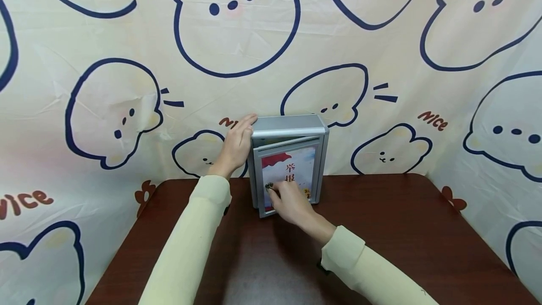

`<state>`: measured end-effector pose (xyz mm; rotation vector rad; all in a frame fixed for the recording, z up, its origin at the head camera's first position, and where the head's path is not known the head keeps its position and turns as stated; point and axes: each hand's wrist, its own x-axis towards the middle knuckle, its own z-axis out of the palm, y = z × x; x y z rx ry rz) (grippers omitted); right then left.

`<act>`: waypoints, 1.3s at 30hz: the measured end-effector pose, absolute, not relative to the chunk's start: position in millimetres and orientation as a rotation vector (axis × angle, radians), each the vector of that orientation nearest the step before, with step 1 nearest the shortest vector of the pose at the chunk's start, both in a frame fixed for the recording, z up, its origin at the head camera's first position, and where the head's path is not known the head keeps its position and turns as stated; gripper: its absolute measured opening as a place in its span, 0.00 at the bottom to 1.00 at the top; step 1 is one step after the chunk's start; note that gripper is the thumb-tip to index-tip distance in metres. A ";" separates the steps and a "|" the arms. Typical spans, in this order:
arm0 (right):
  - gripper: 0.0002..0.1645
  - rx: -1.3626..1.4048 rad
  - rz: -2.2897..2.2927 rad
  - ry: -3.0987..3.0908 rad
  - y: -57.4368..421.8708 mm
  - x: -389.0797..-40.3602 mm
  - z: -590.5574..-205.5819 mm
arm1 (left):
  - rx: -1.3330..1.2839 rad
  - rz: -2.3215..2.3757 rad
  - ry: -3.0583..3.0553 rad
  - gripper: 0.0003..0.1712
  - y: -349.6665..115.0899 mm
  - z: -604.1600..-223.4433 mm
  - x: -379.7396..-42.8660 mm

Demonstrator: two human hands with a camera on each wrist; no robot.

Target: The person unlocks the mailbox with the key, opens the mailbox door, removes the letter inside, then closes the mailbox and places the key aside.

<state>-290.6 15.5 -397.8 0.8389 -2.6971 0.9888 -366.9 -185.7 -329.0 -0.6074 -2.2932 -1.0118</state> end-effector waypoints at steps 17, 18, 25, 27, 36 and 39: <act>0.22 0.928 0.979 -2.694 30.3 -280.2 -394.0 | -0.584 -1.016 -2.294 0.31 -185.7 -328.9 -366.6; 0.22 0.930 0.976 -2.694 31.3 -279.6 -394.2 | -0.583 -1.017 -2.296 0.31 -185.6 -328.9 -366.3; 0.21 0.928 0.970 -2.697 38.9 -274.0 -395.6 | -0.575 -1.009 -2.306 0.31 -185.1 -329.5 -365.1; 0.20 0.933 0.984 -2.697 41.5 -272.7 -396.0 | -0.569 -1.011 -2.310 0.31 -185.0 -329.6 -365.3; 0.13 1.028 1.088 -2.654 54.5 -268.8 -396.1 | -0.569 -1.005 -2.301 0.31 -184.3 -329.0 -366.8; 0.13 1.053 1.132 -2.649 59.9 -266.9 -396.2 | -0.578 -1.010 -2.300 0.31 -184.3 -329.2 -366.5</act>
